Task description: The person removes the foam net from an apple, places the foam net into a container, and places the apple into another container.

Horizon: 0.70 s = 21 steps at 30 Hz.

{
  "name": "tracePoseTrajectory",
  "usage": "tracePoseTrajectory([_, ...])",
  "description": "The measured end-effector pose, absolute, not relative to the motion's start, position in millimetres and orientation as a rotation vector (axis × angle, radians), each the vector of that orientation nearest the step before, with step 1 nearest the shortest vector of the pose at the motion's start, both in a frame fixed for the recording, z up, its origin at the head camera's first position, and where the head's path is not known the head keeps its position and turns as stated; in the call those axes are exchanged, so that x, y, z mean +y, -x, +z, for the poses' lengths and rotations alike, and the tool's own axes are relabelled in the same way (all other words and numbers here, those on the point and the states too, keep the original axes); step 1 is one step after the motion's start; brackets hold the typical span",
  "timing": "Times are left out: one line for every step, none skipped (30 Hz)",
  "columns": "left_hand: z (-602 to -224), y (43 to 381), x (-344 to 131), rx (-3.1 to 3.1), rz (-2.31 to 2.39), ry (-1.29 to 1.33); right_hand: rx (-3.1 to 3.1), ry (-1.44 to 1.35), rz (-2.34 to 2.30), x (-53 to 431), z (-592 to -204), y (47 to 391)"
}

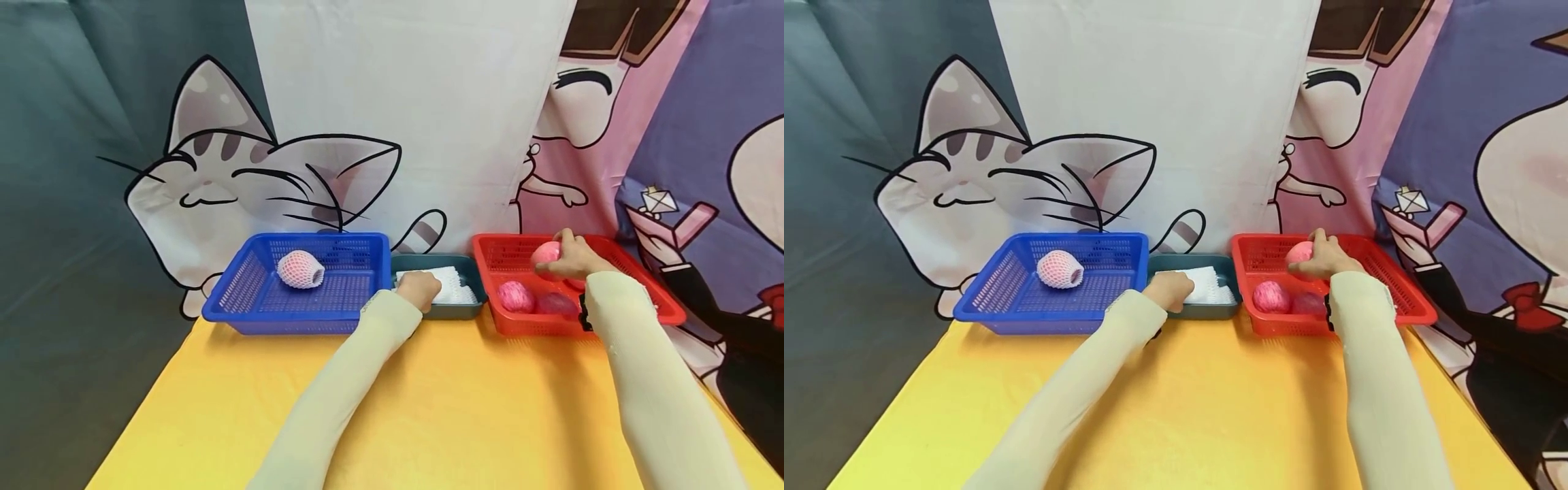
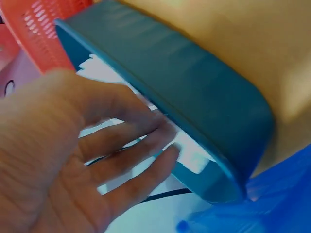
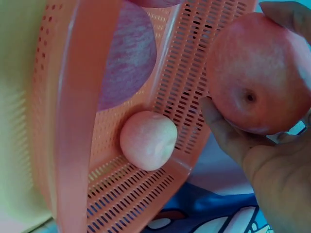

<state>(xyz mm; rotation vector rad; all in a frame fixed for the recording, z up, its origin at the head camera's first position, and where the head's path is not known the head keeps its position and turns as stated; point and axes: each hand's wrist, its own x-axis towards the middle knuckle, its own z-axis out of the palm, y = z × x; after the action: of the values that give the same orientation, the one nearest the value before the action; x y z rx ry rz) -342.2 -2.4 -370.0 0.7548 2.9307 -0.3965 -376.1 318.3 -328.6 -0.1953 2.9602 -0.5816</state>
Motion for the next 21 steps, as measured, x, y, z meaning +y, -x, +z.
tracePoseTrajectory([-368.7,340.7,-0.6,2.9,-0.377,-0.749,2.956,0.186,-0.583,319.9,-330.1,376.3])
tracePoseTrajectory([-368.1,339.2,1.1,2.874,-0.358,-0.741,2.954,0.181,-0.583,321.1,-331.7,376.3])
tracePoseTrajectory([-368.3,337.7,2.5,2.854,-0.343,-0.737,2.958,0.185,-0.574,322.2,-333.0,376.2])
tracePoseTrajectory([-368.1,335.6,3.8,2.835,-0.336,-0.739,2.957,0.182,-0.572,323.4,-335.2,376.6])
tracePoseTrajectory([-368.7,333.9,5.2,2.82,-0.336,-0.741,2.961,0.183,-0.57,324.8,-337.9,377.2])
tracePoseTrajectory([-369.6,331.8,6.6,2.809,-0.344,-0.747,2.964,0.184,-0.564,325.5,-340.4,377.2])
tracePoseTrajectory([-370.8,329.3,8.0,2.801,-0.359,-0.759,2.965,0.182,-0.559,326.5,-343.3,377.6])
tracePoseTrajectory([-372.0,326.8,9.3,2.796,-0.377,-0.77,2.964,0.175,-0.553,327.2,-346.0,377.6])
tracePoseTrajectory([-373.0,323.9,10.4,2.791,-0.393,-0.784,2.96,0.167,-0.547,328.2,-349.0,378.1])
tracePoseTrajectory([-374.1,321.3,11.5,2.789,-0.406,-0.795,2.956,0.156,-0.545,329.1,-351.7,378.4])
tracePoseTrajectory([-375.3,318.7,12.3,2.787,-0.419,-0.803,2.956,0.152,-0.54,330.6,-354.4,379.0])
tracePoseTrajectory([-376.4,316.2,12.9,2.786,-0.431,-0.809,2.952,0.138,-0.534,331.0,-356.6,379.1])
tracePoseTrajectory([-377.2,314.0,13.2,2.786,-0.439,-0.809,2.95,0.125,-0.529,331.9,-358.9,379.7])
tracePoseTrajectory([-377.8,312.1,13.3,2.786,-0.444,-0.804,2.95,0.115,-0.529,332.3,-360.7,379.9])
tracePoseTrajectory([-378.4,310.4,13.1,2.785,-0.445,-0.797,2.95,0.112,-0.528,332.7,-362.4,380.5])
tracePoseTrajectory([-378.6,309.1,12.8,2.786,-0.45,-0.791,2.951,0.112,-0.526,333.0,-363.9,381.0])
tracePoseTrajectory([-378.7,308.1,12.4,2.783,-0.448,-0.784,2.95,0.115,-0.523,333.4,-365.2,381.4])
tracePoseTrajectory([-378.9,307.4,11.7,2.781,-0.445,-0.78,2.944,0.112,-0.521,333.2,-366.4,381.6])
tracePoseTrajectory([-379.1,306.6,11.0,2.782,-0.441,-0.779,2.94,0.12,-0.518,333.4,-367.6,381.9])
tracePoseTrajectory([-379.7,306.2,10.5,2.784,-0.436,-0.781,2.939,0.128,-0.509,333.4,-369.0,382.2])
tracePoseTrajectory([-380.3,305.7,10.0,2.787,-0.434,-0.783,2.934,0.135,-0.499,333.3,-370.3,382.3])
